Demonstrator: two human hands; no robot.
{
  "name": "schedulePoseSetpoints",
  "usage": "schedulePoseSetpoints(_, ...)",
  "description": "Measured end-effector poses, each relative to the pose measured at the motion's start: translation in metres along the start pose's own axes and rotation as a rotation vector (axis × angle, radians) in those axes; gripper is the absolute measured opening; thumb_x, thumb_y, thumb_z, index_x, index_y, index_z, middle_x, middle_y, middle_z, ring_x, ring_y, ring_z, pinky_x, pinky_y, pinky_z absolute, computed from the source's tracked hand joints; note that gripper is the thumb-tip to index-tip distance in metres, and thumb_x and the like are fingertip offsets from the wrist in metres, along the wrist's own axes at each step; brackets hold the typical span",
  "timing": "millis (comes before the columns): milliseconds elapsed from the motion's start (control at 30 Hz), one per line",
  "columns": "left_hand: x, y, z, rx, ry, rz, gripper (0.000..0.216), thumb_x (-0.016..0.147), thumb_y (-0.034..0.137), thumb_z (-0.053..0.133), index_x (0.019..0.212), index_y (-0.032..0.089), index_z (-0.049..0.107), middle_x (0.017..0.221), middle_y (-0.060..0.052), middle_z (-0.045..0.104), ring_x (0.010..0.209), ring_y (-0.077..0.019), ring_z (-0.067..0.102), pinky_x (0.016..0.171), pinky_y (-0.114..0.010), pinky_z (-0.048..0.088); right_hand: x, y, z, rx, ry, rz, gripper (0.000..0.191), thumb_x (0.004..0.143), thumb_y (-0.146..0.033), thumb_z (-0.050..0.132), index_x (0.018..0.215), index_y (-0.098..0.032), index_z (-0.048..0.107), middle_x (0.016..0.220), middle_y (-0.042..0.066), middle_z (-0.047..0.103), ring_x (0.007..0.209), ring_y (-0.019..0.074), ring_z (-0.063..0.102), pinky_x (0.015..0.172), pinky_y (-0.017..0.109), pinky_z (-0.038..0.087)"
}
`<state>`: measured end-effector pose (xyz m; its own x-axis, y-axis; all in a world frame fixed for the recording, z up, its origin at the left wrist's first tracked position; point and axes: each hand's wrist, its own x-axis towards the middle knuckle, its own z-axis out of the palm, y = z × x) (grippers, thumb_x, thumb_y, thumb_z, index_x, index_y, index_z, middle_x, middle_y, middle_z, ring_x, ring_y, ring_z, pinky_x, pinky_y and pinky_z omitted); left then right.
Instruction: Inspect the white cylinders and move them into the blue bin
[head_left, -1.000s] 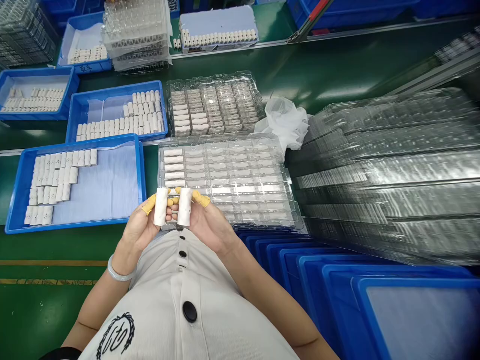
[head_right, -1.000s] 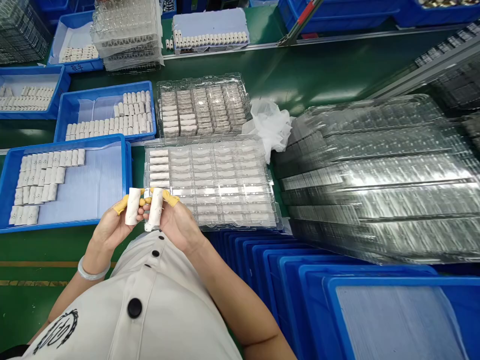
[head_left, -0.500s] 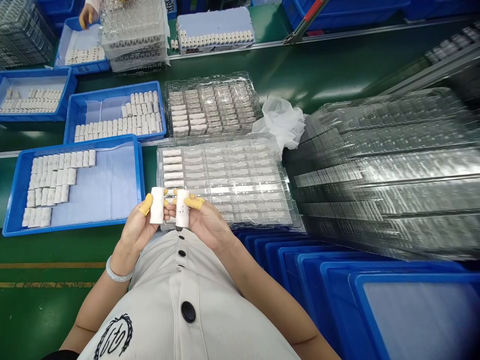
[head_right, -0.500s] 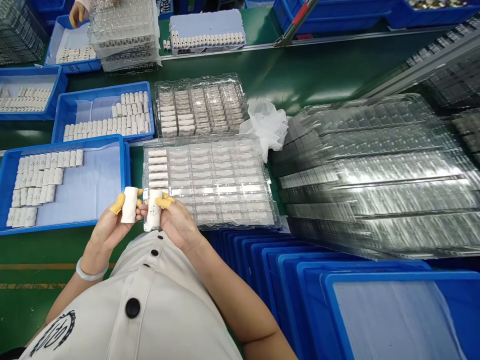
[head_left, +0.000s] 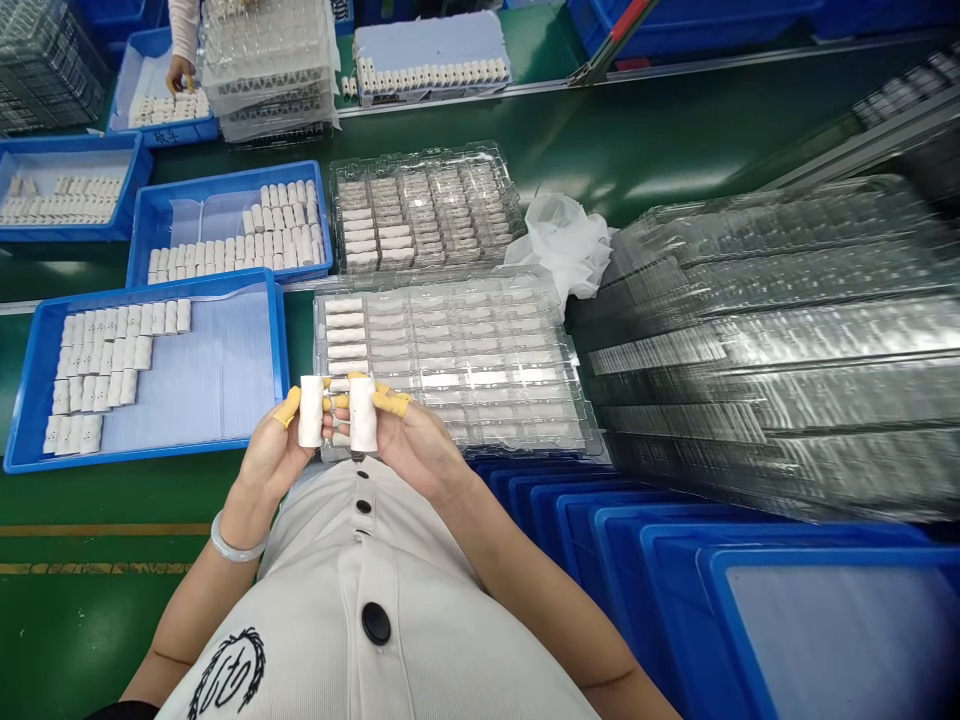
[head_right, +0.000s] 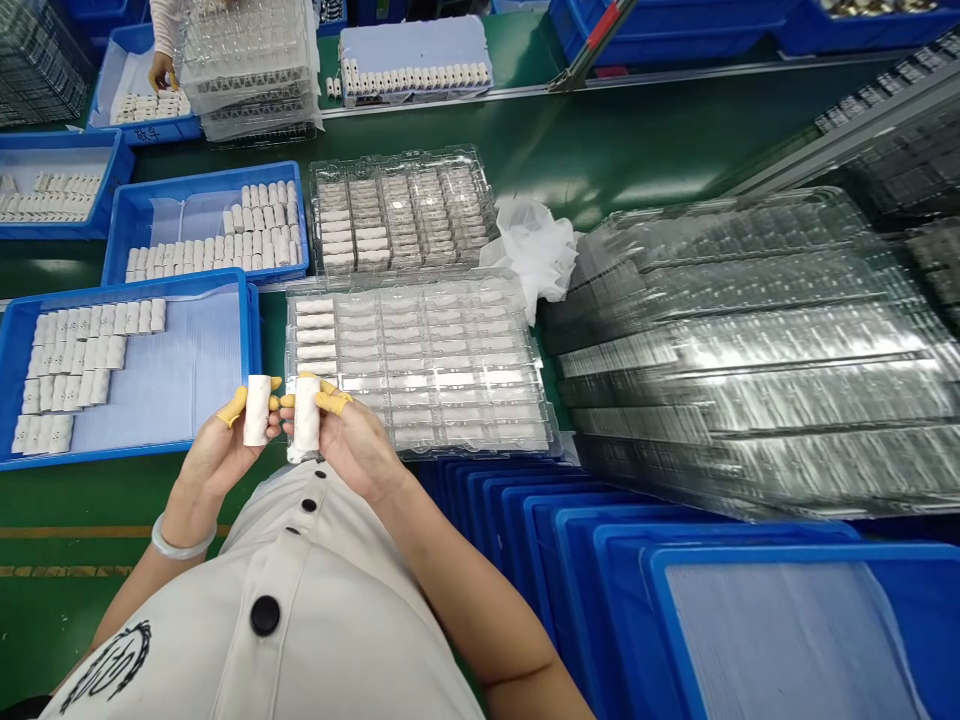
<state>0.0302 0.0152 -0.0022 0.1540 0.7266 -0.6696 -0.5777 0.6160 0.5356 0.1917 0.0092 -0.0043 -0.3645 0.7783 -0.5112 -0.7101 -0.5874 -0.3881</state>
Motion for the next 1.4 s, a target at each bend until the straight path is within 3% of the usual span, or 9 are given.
schedulePoseSetpoints(200,-0.001,-0.002,0.004,0.0,-0.029,-0.011,0.032,0.096,0.026,0.041,0.101,0.007,0.066,0.078,-0.009,0.067,0.064,-0.0136,0.062,0.062,-0.025,0.054,0.0,0.002,-0.001,-0.085,0.011,-0.016,0.03,0.07,-0.019,0.077,0.096,-0.015,0.061,0.074,0.002,0.07,0.07,0.0159,0.068,0.075,0.033,0.057)
schedulePoseSetpoints(567,0.005,-0.015,0.003,0.156,0.002,0.077,0.028,0.09,0.031,0.054,0.106,0.012,0.065,0.084,-0.007,0.068,0.07,-0.0127,0.063,0.068,-0.025,0.052,0.009,0.012,0.0,-0.173,0.077,-0.088,0.04,0.058,-0.024,0.084,0.087,-0.018,0.056,0.075,-0.002,0.065,0.064,0.0116,0.059,0.065,0.029,0.051)
schedulePoseSetpoints(733,0.02,-0.038,-0.006,0.36,0.068,0.224,0.035,0.084,0.035,0.059,0.116,0.02,0.063,0.118,-0.007,0.065,0.109,-0.0205,0.06,0.094,-0.033,0.046,0.022,0.027,-0.012,-0.398,0.153,-0.15,0.043,0.061,-0.03,0.08,0.095,-0.02,0.056,0.085,0.0,0.065,0.072,0.0129,0.059,0.062,0.025,0.047)
schedulePoseSetpoints(867,0.036,-0.046,-0.021,0.631,0.117,0.333,0.038,0.089,0.035,0.049,0.122,0.02,0.06,0.129,-0.01,0.057,0.122,-0.022,0.051,0.105,-0.037,0.037,0.047,0.021,-0.034,-0.921,0.125,-0.181,0.029,0.077,-0.037,0.062,0.098,-0.018,0.056,0.082,0.003,0.066,0.072,0.0175,0.063,0.064,0.03,0.051)
schedulePoseSetpoints(967,0.038,-0.041,-0.033,0.731,0.179,0.323,0.039,0.088,0.034,0.05,0.123,0.019,0.06,0.127,-0.011,0.057,0.116,-0.022,0.053,0.104,-0.038,0.037,0.077,-0.012,-0.053,-1.217,0.168,-0.204,0.023,0.081,-0.029,0.055,0.1,-0.016,0.056,0.081,0.005,0.067,0.075,0.0203,0.064,0.066,0.034,0.053)
schedulePoseSetpoints(1067,0.031,-0.032,-0.042,0.678,0.223,0.273,0.04,0.085,0.036,0.053,0.119,0.019,0.062,0.12,-0.011,0.062,0.104,-0.0207,0.059,0.099,-0.038,0.041,0.116,-0.057,-0.068,-1.468,0.277,-0.315,0.032,0.079,-0.016,0.051,0.111,-0.013,0.052,0.102,0.012,0.065,0.094,0.0241,0.062,0.08,0.04,0.051)
schedulePoseSetpoints(1167,0.021,-0.027,-0.052,0.598,0.282,0.242,0.042,0.081,0.041,0.057,0.115,0.017,0.064,0.112,-0.011,0.066,0.095,-0.0194,0.062,0.095,-0.038,0.044,0.155,-0.092,-0.075,-1.765,0.338,-0.436,0.032,0.081,-0.008,0.049,0.113,-0.01,0.054,0.116,0.018,0.06,0.117,0.0295,0.049,0.099,0.049,0.039)
schedulePoseSetpoints(1267,0.015,-0.028,-0.064,0.551,0.337,0.239,0.049,0.075,0.047,0.061,0.112,0.015,0.065,0.107,-0.011,0.068,0.09,-0.0191,0.062,0.092,-0.038,0.046,0.184,-0.104,-0.079,-2.033,0.307,-0.482,0.025,0.087,-0.017,0.055,0.111,-0.011,0.058,0.119,0.014,0.059,0.12,0.0283,0.048,0.103,0.051,0.035)
schedulePoseSetpoints(1400,0.012,-0.03,-0.083,0.516,0.374,0.241,0.055,0.067,0.052,0.068,0.107,0.015,0.067,0.102,-0.01,0.069,0.087,-0.0204,0.064,0.089,-0.039,0.048,0.201,-0.099,-0.087,-2.302,0.282,-0.484,0.031,0.09,-0.032,0.058,0.115,-0.014,0.058,0.12,0.009,0.059,0.112,0.0236,0.056,0.096,0.048,0.045)
